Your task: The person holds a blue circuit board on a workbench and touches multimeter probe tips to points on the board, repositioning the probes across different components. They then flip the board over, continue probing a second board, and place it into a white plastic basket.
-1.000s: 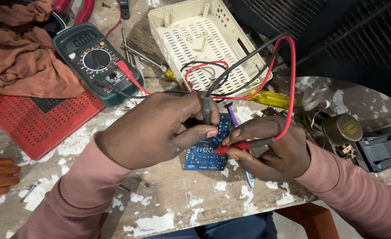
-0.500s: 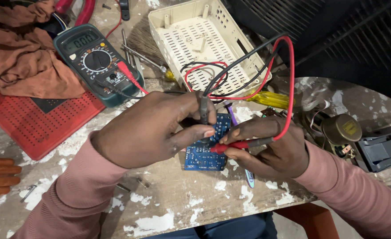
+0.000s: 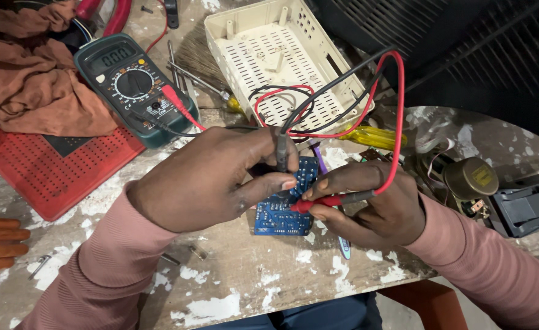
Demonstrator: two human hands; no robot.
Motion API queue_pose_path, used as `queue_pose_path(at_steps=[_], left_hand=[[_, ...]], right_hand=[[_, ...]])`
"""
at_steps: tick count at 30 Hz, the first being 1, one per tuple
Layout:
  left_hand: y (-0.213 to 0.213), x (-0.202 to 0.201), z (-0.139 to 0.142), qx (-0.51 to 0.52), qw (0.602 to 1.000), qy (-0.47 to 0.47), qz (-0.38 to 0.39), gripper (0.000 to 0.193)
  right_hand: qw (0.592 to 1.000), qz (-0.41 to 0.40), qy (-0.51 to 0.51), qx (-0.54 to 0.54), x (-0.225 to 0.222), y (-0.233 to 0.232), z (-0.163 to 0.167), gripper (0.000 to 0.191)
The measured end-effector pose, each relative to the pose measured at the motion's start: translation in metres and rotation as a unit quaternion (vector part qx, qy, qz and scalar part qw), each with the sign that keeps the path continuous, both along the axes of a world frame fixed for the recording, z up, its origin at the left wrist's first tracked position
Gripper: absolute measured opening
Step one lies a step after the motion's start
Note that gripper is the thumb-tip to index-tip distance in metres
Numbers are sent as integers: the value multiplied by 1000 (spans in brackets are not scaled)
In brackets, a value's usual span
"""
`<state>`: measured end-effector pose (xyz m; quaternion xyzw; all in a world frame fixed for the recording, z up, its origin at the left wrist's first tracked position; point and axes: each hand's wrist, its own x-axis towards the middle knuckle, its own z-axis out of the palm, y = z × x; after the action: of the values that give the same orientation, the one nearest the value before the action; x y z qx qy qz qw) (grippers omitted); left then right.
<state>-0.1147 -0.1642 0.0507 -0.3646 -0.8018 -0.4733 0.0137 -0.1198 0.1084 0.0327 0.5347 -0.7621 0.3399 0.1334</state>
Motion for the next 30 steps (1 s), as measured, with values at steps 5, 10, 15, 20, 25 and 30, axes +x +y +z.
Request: queue_pose_path(at_steps=[5, 10, 15, 20, 25, 30], left_hand=[[-1, -1, 1, -17, 1000, -16, 9, 27], [0, -1, 2, 2, 1000, -14, 5, 25], [0, 0, 2, 0, 1000, -9, 5, 25], [0, -1, 2, 0, 1000, -10, 6, 25], [0, -1, 2, 13, 1000, 2, 0, 24], [-1, -1, 2, 1, 1000, -8, 7, 24]], right_hand=[[1000, 1, 1, -4, -1, 0, -1, 41], [1000, 6, 3, -5, -1, 0, -1, 42], [1000, 2, 6, -4, -1, -1, -1, 42], [1000, -1, 6, 1, -2, -1, 0, 41], [1000, 1, 14, 4, -3, -1, 0, 41], [1000, -4, 18, 0, -2, -1, 0, 41]])
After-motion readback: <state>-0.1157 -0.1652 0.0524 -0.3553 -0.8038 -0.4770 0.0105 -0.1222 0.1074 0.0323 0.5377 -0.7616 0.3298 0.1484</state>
